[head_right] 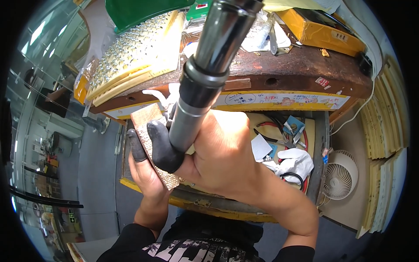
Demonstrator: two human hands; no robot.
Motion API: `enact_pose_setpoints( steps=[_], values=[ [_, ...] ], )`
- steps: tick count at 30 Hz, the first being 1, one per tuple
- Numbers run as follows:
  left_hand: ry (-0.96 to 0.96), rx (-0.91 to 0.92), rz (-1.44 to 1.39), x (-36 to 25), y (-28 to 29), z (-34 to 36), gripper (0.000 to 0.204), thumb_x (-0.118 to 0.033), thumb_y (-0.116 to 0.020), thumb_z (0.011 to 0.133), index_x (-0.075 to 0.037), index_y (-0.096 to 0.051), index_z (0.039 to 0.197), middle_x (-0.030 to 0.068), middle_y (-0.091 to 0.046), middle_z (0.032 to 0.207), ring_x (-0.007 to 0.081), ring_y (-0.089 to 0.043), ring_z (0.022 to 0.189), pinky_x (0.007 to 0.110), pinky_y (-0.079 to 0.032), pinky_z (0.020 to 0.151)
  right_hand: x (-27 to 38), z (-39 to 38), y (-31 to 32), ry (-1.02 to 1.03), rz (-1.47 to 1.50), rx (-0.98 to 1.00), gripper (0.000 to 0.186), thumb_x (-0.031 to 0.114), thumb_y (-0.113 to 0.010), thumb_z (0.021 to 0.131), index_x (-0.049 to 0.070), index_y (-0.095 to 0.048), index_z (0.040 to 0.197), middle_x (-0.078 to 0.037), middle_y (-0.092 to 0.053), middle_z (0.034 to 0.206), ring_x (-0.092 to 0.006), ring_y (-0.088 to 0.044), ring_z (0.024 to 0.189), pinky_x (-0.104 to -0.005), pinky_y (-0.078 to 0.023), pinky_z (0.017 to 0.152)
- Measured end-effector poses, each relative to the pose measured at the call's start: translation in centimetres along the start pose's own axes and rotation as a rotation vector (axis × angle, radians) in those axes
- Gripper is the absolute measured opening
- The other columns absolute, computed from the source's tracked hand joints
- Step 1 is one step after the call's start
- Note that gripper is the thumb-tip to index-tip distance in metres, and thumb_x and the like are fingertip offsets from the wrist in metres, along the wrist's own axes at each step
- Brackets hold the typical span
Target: Polishing a jewelry component using a handheld rotary tool at a workshop bench.
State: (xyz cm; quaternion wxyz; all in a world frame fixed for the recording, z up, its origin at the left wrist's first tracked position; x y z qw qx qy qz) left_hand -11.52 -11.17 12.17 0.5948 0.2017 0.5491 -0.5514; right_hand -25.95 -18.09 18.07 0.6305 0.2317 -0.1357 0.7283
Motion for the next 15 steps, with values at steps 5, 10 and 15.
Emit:
enact_pose_setpoints(
  steps=[5,10,15],
  values=[
    [0.000,-0.052,0.008,0.04,0.18,0.06,0.060,-0.044,-0.036,0.109,0.010,-0.055,0.127,0.0201,-0.068,0.111,0.0230,-0.069,0.097,0.036,-0.058,0.086,0.31,0.14,0.24,-0.019,0.032,-0.017,0.014,-0.002,-0.072,0.083,-0.003,-0.062,0.072,-0.009,-0.060,0.068,-0.0154,-0.058,0.055,-0.0282,-0.047,0.051],
    [0.008,-0.043,0.022,0.00,0.04,0.06,0.062,-0.046,-0.038,0.108,0.010,-0.055,0.127,0.0201,-0.068,0.111,0.0240,-0.069,0.097,0.036,-0.057,0.087,0.25,0.15,0.25,0.003,0.019,-0.017,0.014,-0.002,-0.071,0.083,-0.002,-0.062,0.072,-0.008,-0.060,0.068,-0.0150,-0.059,0.055,-0.0275,-0.046,0.051],
    [-0.009,-0.050,-0.004,-0.05,-0.16,0.14,0.061,-0.045,-0.039,0.108,0.010,-0.055,0.127,0.0200,-0.068,0.112,0.0245,-0.069,0.097,0.037,-0.057,0.088,0.25,0.19,0.10,0.018,0.030,-0.022,0.014,-0.002,-0.071,0.083,-0.002,-0.062,0.072,-0.008,-0.060,0.068,-0.0150,-0.059,0.055,-0.0275,-0.046,0.051]
  ],
)
Point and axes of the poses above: each hand's wrist, its own z-axis towards the middle knuckle, its own y-axis out of the back of the hand, x = y × z, the point moved 5 cm from there along z, towards the middle knuckle
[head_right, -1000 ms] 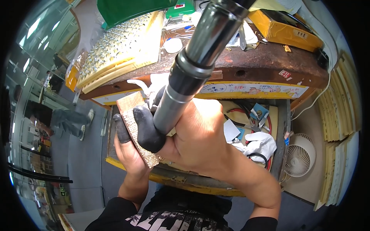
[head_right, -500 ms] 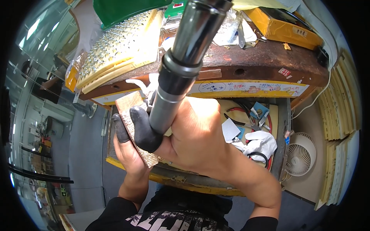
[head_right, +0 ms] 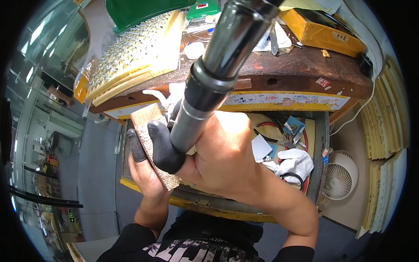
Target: Polishing a jewelry component using a handheld rotary tool at a workshop bench.
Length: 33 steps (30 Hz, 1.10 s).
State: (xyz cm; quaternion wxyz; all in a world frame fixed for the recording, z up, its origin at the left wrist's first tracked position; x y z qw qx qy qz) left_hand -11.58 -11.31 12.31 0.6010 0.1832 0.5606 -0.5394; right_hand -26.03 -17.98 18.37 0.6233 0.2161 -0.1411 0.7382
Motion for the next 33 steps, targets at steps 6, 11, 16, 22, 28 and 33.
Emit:
enact_pose_setpoints(
  steps=[6,11,16,22,28,33],
  values=[
    [0.015,0.011,-0.009,-0.1,0.0,0.0,0.056,-0.041,-0.035,0.109,0.007,-0.056,0.126,0.0176,-0.067,0.114,0.0227,-0.067,0.100,0.036,-0.054,0.091,-0.1,-0.1,0.0,0.012,0.040,-0.022,0.015,-0.002,-0.072,0.083,-0.001,-0.063,0.071,-0.008,-0.060,0.068,-0.0155,-0.058,0.054,-0.0282,-0.045,0.050],
    [0.008,0.018,0.056,0.1,0.0,0.0,0.062,-0.045,-0.035,0.109,0.010,-0.052,0.131,0.0201,-0.067,0.115,0.0246,-0.068,0.101,0.038,-0.056,0.091,-0.1,0.0,0.3,-0.040,0.005,0.027,0.014,-0.002,-0.072,0.083,-0.002,-0.064,0.072,-0.008,-0.061,0.068,-0.0160,-0.059,0.054,-0.0293,-0.053,0.056],
    [0.007,0.030,-0.112,-0.5,-1.2,0.1,0.051,-0.038,-0.032,0.110,0.004,-0.058,0.125,0.0150,-0.066,0.117,0.0208,-0.066,0.104,0.035,-0.052,0.094,-0.1,0.0,0.0,-0.042,0.027,0.010,0.013,-0.001,-0.073,0.084,-0.003,-0.065,0.074,-0.008,-0.062,0.070,-0.0155,-0.063,0.057,-0.0286,-0.052,0.054],
    [0.001,0.049,-0.006,-0.5,-0.6,0.1,0.053,-0.039,-0.032,0.110,0.004,-0.057,0.126,0.0153,-0.066,0.118,0.0212,-0.065,0.106,0.036,-0.052,0.096,-0.2,0.0,0.0,-0.066,0.021,0.024,0.012,-0.002,-0.073,0.084,-0.003,-0.066,0.075,-0.009,-0.063,0.070,-0.0157,-0.063,0.058,-0.0283,-0.051,0.054],
    [-0.004,0.043,0.015,0.0,0.1,-0.1,0.054,-0.040,-0.032,0.110,0.005,-0.056,0.128,0.0163,-0.065,0.121,0.0221,-0.065,0.107,0.036,-0.051,0.098,0.0,0.2,0.1,-0.040,0.002,0.023,0.012,-0.002,-0.073,0.083,-0.002,-0.065,0.074,-0.008,-0.061,0.068,-0.0157,-0.061,0.056,-0.0282,-0.047,0.050],
    [0.004,-0.040,0.002,0.4,1.0,-0.4,0.054,-0.039,-0.031,0.110,0.005,-0.057,0.128,0.0167,-0.065,0.121,0.0228,-0.065,0.108,0.037,-0.051,0.098,0.0,0.2,0.0,-0.031,-0.006,0.011,0.012,-0.001,-0.073,0.083,-0.001,-0.066,0.074,-0.008,-0.060,0.067,-0.0164,-0.059,0.055,-0.0292,-0.045,0.049]
  ],
)
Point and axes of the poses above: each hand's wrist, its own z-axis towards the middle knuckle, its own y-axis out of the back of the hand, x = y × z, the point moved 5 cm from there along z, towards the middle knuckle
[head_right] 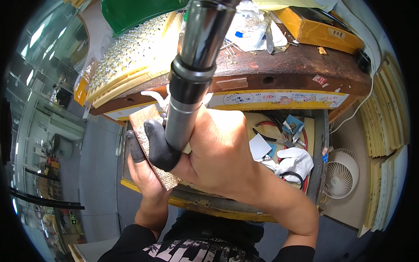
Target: Polishing a jewelry component using a handheld rotary tool at a workshop bench.
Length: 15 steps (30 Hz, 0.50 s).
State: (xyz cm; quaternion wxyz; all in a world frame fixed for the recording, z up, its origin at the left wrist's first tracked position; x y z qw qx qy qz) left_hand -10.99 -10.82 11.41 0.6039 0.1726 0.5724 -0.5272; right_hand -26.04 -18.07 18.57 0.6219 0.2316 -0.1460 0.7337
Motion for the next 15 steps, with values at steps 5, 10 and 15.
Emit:
enact_pose_setpoints(
  steps=[5,10,15],
  values=[
    [-0.013,0.032,0.013,-0.21,-0.08,0.10,0.054,-0.039,-0.031,0.111,0.005,-0.057,0.127,0.0167,-0.066,0.120,0.0229,-0.065,0.108,0.036,-0.051,0.098,-0.19,-0.26,0.09,0.013,0.003,0.008,0.011,-0.001,-0.073,0.084,-0.001,-0.066,0.074,-0.008,-0.062,0.068,-0.0163,-0.061,0.056,-0.0285,-0.046,0.050],
    [-0.008,0.048,0.001,-0.16,-0.43,0.28,0.055,-0.040,-0.040,0.108,0.009,-0.053,0.128,0.0214,-0.068,0.111,0.0247,-0.069,0.095,0.038,-0.057,0.085,-0.40,-0.23,-0.09,-0.042,0.037,-0.008,0.012,-0.001,-0.072,0.085,-0.001,-0.066,0.074,-0.007,-0.063,0.069,-0.0152,-0.062,0.056,-0.0278,-0.046,0.049],
    [-0.017,0.035,-0.007,0.17,-0.11,0.19,0.054,-0.039,-0.035,0.110,0.007,-0.055,0.127,0.0190,-0.066,0.116,0.0236,-0.067,0.101,0.037,-0.054,0.091,-0.23,-0.09,-0.07,-0.026,0.030,-0.011,0.013,-0.002,-0.071,0.085,-0.002,-0.066,0.073,-0.007,-0.063,0.068,-0.0147,-0.062,0.056,-0.0275,-0.046,0.049]
  ],
)
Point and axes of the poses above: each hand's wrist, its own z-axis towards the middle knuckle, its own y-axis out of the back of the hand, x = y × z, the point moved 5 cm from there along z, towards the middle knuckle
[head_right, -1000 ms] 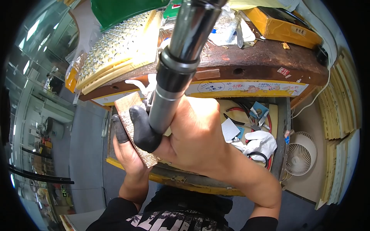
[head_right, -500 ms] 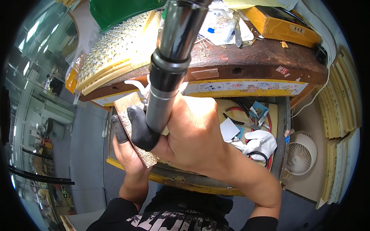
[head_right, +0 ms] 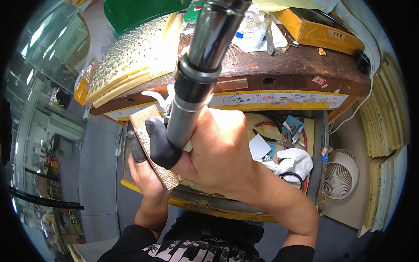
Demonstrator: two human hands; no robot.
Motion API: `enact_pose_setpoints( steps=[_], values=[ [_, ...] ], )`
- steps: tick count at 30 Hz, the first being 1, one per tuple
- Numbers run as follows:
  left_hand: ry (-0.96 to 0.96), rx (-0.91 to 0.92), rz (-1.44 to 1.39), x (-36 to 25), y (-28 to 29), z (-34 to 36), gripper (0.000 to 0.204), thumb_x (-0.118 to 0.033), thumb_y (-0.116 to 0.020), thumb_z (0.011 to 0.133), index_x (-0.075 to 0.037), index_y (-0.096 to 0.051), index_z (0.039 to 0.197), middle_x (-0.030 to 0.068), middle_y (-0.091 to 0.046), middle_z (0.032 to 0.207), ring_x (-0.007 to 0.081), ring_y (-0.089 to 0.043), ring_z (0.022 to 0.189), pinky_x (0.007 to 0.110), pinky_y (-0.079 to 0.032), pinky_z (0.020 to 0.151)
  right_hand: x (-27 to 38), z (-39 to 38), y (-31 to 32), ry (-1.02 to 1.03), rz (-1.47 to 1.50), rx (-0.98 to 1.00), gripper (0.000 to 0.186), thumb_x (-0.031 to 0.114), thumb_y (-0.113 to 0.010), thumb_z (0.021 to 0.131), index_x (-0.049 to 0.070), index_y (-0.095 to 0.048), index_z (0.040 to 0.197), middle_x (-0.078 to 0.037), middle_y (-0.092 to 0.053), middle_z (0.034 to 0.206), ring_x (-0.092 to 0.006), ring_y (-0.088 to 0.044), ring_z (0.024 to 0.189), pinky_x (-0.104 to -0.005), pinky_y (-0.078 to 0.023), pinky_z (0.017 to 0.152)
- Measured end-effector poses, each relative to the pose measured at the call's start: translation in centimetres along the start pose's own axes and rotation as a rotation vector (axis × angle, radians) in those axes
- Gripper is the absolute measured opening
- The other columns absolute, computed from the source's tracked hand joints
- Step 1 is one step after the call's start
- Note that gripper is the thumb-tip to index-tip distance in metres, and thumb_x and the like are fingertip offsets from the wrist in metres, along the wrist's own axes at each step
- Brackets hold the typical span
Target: Polishing a jewelry component using a handheld rotary tool at a workshop bench.
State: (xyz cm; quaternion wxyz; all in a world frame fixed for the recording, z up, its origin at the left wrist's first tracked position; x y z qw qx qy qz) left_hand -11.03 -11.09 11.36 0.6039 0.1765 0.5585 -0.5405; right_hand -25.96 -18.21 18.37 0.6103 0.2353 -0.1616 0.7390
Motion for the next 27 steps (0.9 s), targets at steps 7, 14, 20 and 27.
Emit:
enact_pose_setpoints(
  steps=[7,14,20,27],
  values=[
    [0.009,0.020,-0.009,0.2,0.3,-0.1,0.055,-0.039,-0.029,0.110,0.005,-0.057,0.126,0.0170,-0.065,0.120,0.0233,-0.065,0.108,0.038,-0.051,0.098,0.0,0.0,0.0,0.011,-0.002,0.011,0.010,-0.001,-0.072,0.084,-0.002,-0.068,0.075,-0.008,-0.062,0.067,-0.0165,-0.060,0.055,-0.0289,-0.045,0.050],
    [0.010,0.003,0.035,0.0,0.3,-0.1,0.054,-0.039,-0.030,0.110,0.005,-0.056,0.128,0.0169,-0.065,0.120,0.0233,-0.065,0.108,0.038,-0.052,0.098,0.2,0.1,0.0,0.026,-0.025,0.018,0.009,-0.001,-0.073,0.083,-0.001,-0.068,0.076,-0.008,-0.062,0.068,-0.0177,-0.060,0.057,-0.0296,-0.045,0.051],
    [-0.008,0.034,0.016,0.0,0.2,-0.2,0.052,-0.038,-0.032,0.110,0.004,-0.056,0.128,0.0155,-0.064,0.121,0.0228,-0.064,0.109,0.037,-0.051,0.098,0.1,0.0,0.1,0.022,-0.034,0.002,0.011,0.000,-0.074,0.083,0.000,-0.067,0.075,-0.008,-0.062,0.068,-0.0179,-0.061,0.057,-0.0299,-0.046,0.052],
    [0.003,0.086,0.033,-0.4,-0.5,0.0,0.052,-0.040,-0.035,0.110,0.003,-0.055,0.131,0.0155,-0.063,0.123,0.0227,-0.063,0.111,0.037,-0.050,0.099,-0.1,-0.2,0.2,-0.014,-0.017,0.025,0.010,0.003,-0.075,0.083,0.000,-0.067,0.078,-0.008,-0.065,0.071,-0.0193,-0.063,0.060,-0.0307,-0.048,0.052]
  ],
)
Point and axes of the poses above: each hand's wrist, its own z-axis towards the middle knuckle, its own y-axis out of the back of the hand, x = y × z, the point moved 5 cm from there along z, towards the middle knuckle
